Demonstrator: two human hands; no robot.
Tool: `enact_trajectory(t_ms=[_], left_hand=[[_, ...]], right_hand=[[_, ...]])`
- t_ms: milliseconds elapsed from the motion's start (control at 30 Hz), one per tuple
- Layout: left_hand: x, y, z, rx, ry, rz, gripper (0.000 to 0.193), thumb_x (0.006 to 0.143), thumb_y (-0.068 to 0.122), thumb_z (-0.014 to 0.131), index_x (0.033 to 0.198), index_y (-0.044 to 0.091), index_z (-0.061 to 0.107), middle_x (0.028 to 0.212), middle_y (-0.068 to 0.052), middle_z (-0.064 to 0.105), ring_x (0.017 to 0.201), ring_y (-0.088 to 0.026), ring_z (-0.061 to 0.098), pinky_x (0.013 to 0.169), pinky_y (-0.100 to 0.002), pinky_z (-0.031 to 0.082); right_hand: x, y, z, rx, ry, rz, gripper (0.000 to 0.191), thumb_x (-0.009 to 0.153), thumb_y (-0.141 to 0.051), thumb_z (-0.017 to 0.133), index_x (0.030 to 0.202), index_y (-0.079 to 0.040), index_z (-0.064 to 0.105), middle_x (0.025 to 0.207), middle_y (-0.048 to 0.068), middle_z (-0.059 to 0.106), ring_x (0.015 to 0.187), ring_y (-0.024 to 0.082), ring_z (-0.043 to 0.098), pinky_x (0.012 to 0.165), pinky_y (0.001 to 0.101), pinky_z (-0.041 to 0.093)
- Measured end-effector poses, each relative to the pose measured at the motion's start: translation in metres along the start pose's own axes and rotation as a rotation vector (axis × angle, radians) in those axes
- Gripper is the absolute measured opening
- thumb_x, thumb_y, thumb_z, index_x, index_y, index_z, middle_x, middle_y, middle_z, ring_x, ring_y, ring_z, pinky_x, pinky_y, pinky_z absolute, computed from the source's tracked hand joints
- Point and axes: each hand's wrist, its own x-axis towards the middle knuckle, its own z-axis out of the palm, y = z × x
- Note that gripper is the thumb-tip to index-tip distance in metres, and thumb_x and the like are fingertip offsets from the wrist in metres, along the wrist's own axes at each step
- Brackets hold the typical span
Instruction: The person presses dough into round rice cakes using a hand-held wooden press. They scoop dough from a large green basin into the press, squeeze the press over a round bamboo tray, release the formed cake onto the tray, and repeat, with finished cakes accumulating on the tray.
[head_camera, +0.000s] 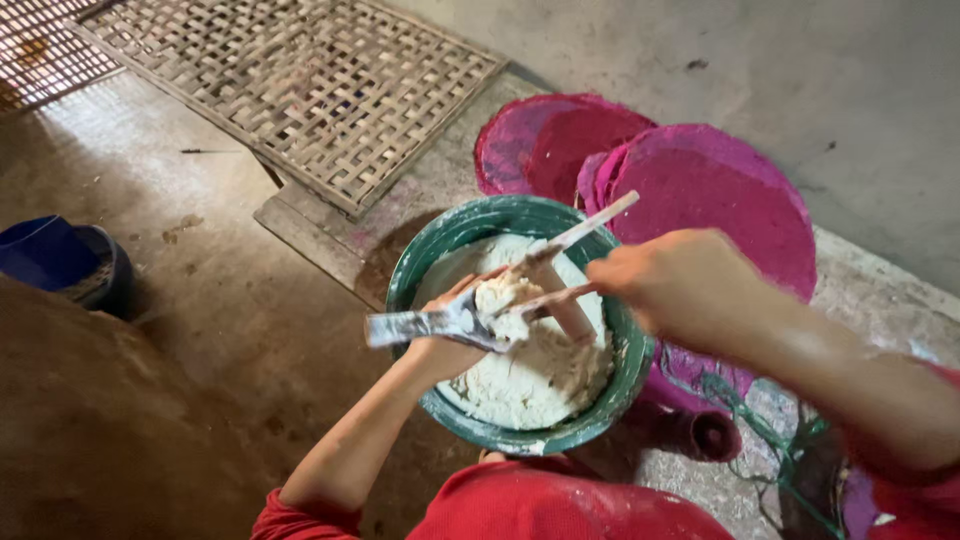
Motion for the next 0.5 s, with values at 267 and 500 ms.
enact_trajectory(t_ms=[267, 500], left_hand=[[-0.001, 0.004, 0.010, 0.073, -0.043, -0.218, 0.072, 0.086, 0.046, 0.076, 0.149, 0.021, 0.052, 0.140, -0.007, 0.061, 0.127, -0.036, 0.058, 0.094, -0.045, 0.052], [-0.001, -0.001, -0.035, 0.095, 0.140, -0.274, 0.094, 0.071, 0.050, 0.082, 0.153, 0.026, 0.043, 0.116, -0.003, 0.065, 0.093, -0.025, 0.071, 0.078, -0.037, 0.060]], right_hand=[[0.017, -0.053, 0.042, -0.228, 0.057, -0.272, 0.011, 0.085, -0.016, 0.067, 0.095, -0.012, 0.066, 0.077, 0.005, 0.067, 0.060, 0.021, 0.069, 0.052, 0.0358, 0.053], [0.005, -0.013, -0.012, -0.144, -0.166, -0.001, 0.016, 0.085, -0.018, 0.065, 0.100, -0.025, 0.068, 0.078, -0.001, 0.068, 0.060, 0.025, 0.069, 0.050, 0.0419, 0.053]])
